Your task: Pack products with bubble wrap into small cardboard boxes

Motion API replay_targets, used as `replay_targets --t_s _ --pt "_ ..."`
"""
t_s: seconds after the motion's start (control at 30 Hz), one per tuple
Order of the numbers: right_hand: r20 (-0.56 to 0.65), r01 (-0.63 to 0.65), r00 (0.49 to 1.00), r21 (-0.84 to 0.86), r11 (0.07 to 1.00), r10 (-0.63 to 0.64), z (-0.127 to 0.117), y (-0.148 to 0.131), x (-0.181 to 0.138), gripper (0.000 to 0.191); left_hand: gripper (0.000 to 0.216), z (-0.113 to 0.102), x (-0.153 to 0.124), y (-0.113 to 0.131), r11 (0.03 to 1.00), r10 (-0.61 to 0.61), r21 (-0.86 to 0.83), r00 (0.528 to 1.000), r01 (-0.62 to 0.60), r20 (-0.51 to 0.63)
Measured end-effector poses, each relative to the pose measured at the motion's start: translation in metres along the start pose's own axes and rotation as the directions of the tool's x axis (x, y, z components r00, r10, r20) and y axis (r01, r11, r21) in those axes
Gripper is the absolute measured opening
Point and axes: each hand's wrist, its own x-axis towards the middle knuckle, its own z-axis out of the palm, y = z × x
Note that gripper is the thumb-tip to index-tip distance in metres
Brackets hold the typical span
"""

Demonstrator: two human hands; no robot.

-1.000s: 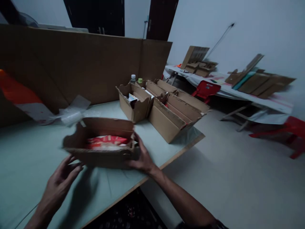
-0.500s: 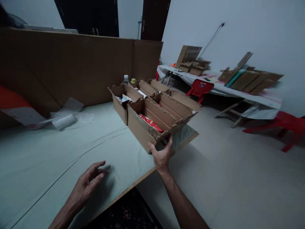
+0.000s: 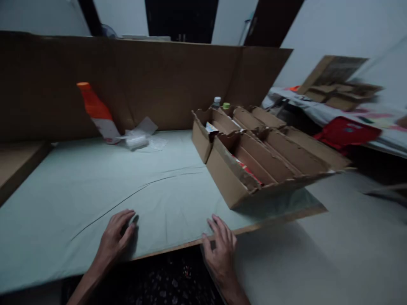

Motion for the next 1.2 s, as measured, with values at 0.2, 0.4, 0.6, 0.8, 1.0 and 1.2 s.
replay_targets --t_s 0.2,0.4,0.6,0.8,1.0,1.2 --pt "0.164 0.294 0.934 0.144 0.945 -0.316 0.020 -0.054 0.016 0.029 0.025 0.001 -0.007 -0.003 1.000 0.011 -0.003 0.999 -0.011 -0.038" --pt "0.172 0.373 0.899 0.185 0.909 -0.403 0.019 -0.054 0.012 0.030 0.023 0.000 -0.010 -0.001 1.000 0.001 -0.025 0.997 -0.003 -0.073" --pt "0.140 0.399 0.892 0.199 0.895 -0.429 0.023 -0.049 0.011 0.029 0.024 0.001 -0.009 0.001 1.000 -0.016 -0.013 0.996 0.015 -0.082" --pt "0.114 0.432 0.882 0.189 0.882 -0.456 0.025 -0.046 0.011 0.029 0.021 0.000 -0.008 0.005 0.999 -0.027 -0.021 0.997 0.026 -0.078" --pt "0.107 0.440 0.879 0.191 0.877 -0.464 0.030 -0.042 0.011 0.031 0.018 -0.005 -0.008 0.012 0.998 -0.065 -0.013 0.995 0.064 -0.072" --pt "0.147 0.395 0.892 0.206 0.895 -0.427 0.023 -0.047 0.011 0.030 0.023 -0.005 -0.012 0.011 0.998 -0.065 -0.014 0.994 0.064 -0.085"
